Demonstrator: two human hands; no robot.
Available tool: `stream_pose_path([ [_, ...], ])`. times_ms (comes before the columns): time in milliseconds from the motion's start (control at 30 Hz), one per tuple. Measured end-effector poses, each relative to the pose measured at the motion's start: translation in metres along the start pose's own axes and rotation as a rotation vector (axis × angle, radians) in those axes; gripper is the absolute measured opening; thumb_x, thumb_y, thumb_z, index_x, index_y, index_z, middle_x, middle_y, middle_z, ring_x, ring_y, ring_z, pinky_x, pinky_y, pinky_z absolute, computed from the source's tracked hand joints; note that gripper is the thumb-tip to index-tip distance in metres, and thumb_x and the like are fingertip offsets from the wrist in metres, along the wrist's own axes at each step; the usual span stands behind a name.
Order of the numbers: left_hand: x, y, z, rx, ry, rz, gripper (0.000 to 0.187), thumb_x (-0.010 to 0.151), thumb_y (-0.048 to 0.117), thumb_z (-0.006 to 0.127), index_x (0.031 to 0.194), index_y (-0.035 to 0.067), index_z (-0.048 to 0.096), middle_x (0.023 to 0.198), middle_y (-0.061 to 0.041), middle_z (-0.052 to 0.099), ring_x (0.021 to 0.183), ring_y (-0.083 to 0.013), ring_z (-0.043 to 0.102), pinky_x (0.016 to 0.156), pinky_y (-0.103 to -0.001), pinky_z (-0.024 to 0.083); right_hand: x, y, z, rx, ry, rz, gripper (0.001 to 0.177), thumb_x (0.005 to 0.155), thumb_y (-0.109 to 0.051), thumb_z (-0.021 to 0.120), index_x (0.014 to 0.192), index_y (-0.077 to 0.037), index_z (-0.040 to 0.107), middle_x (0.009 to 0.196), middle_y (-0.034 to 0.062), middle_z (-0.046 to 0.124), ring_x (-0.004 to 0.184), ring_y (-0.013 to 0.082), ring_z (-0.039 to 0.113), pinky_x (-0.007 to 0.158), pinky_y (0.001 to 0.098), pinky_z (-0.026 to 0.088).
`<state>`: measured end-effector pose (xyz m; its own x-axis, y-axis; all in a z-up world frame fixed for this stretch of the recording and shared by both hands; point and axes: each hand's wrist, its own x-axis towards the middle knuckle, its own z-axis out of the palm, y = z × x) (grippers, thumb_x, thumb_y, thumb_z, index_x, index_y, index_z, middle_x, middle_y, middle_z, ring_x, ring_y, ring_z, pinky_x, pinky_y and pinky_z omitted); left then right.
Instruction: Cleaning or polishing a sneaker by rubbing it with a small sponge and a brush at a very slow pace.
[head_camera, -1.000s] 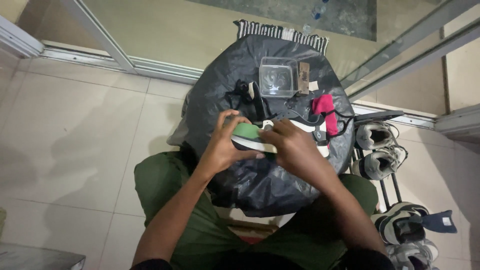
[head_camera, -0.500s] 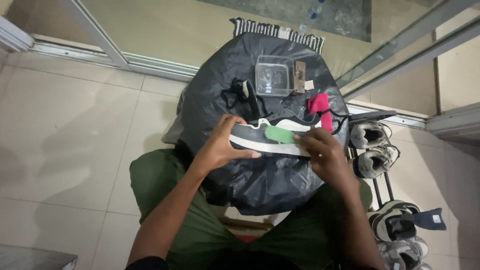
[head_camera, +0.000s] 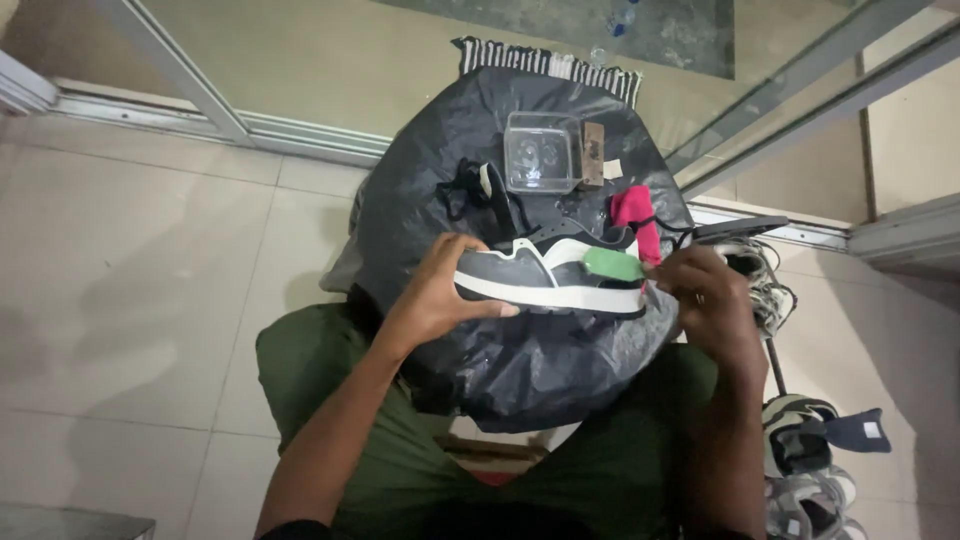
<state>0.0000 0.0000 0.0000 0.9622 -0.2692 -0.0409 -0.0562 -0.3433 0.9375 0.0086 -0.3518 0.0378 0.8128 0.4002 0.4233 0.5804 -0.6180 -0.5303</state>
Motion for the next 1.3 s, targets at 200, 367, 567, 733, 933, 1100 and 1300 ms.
stream_pose_path([
  [200, 0.000, -0.002, 0.001, -0.007, -0.024, -0.019, 0.082, 0.061, 0.046, 0.098, 0.123, 0.011, 0.056, 0.125, -0.017, 0.054, 0.131, -0.0457, 0.051, 0.112, -0.059, 0.037, 0.015, -0.025, 0.043, 0.177, 0.040, -0.052, 0.020, 0.084, 0.014, 0.070, 0.088, -0.004, 0.076, 0.090, 0.0161, 0.067, 0.080, 0.0363, 0.066, 0.072, 0.0420, 0.052],
  [367, 0.000, 0.000, -0.002, 0.010, -0.034, -0.023, 0.083, 0.060, 0.045, 0.098, 0.123, 0.010, 0.056, 0.125, -0.019, 0.055, 0.132, -0.0452, 0.052, 0.114, -0.057, 0.036, 0.010, -0.002, 0.040, 0.116, 0.066, -0.092, 0.023, 0.085, 0.016, 0.069, 0.081, -0.006, 0.076, 0.088, 0.0155, 0.068, 0.077, 0.0391, 0.064, 0.072, 0.0434, 0.051],
  [567, 0.000, -0.001, -0.001, 0.009, -0.028, -0.007, 0.082, 0.062, 0.046, 0.097, 0.123, 0.009, 0.056, 0.124, -0.019, 0.054, 0.131, -0.0460, 0.052, 0.114, -0.058, 0.036, -0.023, 0.037, 0.004, 0.143, 0.088, 0.062, 0.023, 0.086, 0.015, 0.071, 0.083, -0.006, 0.078, 0.092, 0.0164, 0.071, 0.080, 0.0365, 0.067, 0.074, 0.0419, 0.050],
  [733, 0.001, -0.006, 0.002, -0.002, -0.029, 0.020, 0.084, 0.060, 0.045, 0.098, 0.121, 0.007, 0.056, 0.123, -0.021, 0.054, 0.129, -0.0478, 0.051, 0.114, -0.058, 0.035, 0.000, 0.004, 0.035, 0.230, 0.109, -0.051, 0.028, 0.085, 0.016, 0.068, 0.084, -0.011, 0.076, 0.089, 0.0086, 0.066, 0.078, 0.0269, 0.060, 0.073, 0.0364, 0.047],
  [933, -0.003, -0.002, -0.001, 0.010, -0.037, -0.006, 0.081, 0.063, 0.044, 0.098, 0.123, 0.009, 0.056, 0.125, -0.020, 0.054, 0.130, -0.0469, 0.052, 0.113, -0.058, 0.036, -0.010, 0.021, 0.018, 0.206, 0.103, -0.056, 0.030, 0.083, 0.020, 0.064, 0.081, -0.008, 0.076, 0.085, 0.0129, 0.065, 0.073, 0.0322, 0.057, 0.066, 0.0399, 0.044],
  [1100, 0.001, 0.001, 0.001, 0.021, -0.033, -0.018, 0.082, 0.063, 0.045, 0.097, 0.123, 0.008, 0.056, 0.125, -0.020, 0.054, 0.130, -0.0469, 0.051, 0.113, -0.058, 0.036, -0.051, 0.068, -0.009, 0.135, 0.146, 0.179, 0.023, 0.087, 0.015, 0.071, 0.083, -0.007, 0.077, 0.088, 0.0115, 0.070, 0.072, 0.0267, 0.064, 0.063, 0.0342, 0.050],
  [1300, 0.002, -0.001, 0.002, 0.033, -0.037, -0.044, 0.084, 0.062, 0.044, 0.099, 0.124, 0.008, 0.055, 0.128, -0.021, 0.052, 0.132, -0.0486, 0.049, 0.113, -0.061, 0.035, -0.022, 0.045, 0.057, 0.342, 0.058, -0.066, 0.052, 0.094, -0.055, 0.060, 0.100, -0.007, 0.079, 0.099, 0.0170, 0.065, 0.089, 0.0282, 0.059, 0.081, 0.0431, 0.048],
])
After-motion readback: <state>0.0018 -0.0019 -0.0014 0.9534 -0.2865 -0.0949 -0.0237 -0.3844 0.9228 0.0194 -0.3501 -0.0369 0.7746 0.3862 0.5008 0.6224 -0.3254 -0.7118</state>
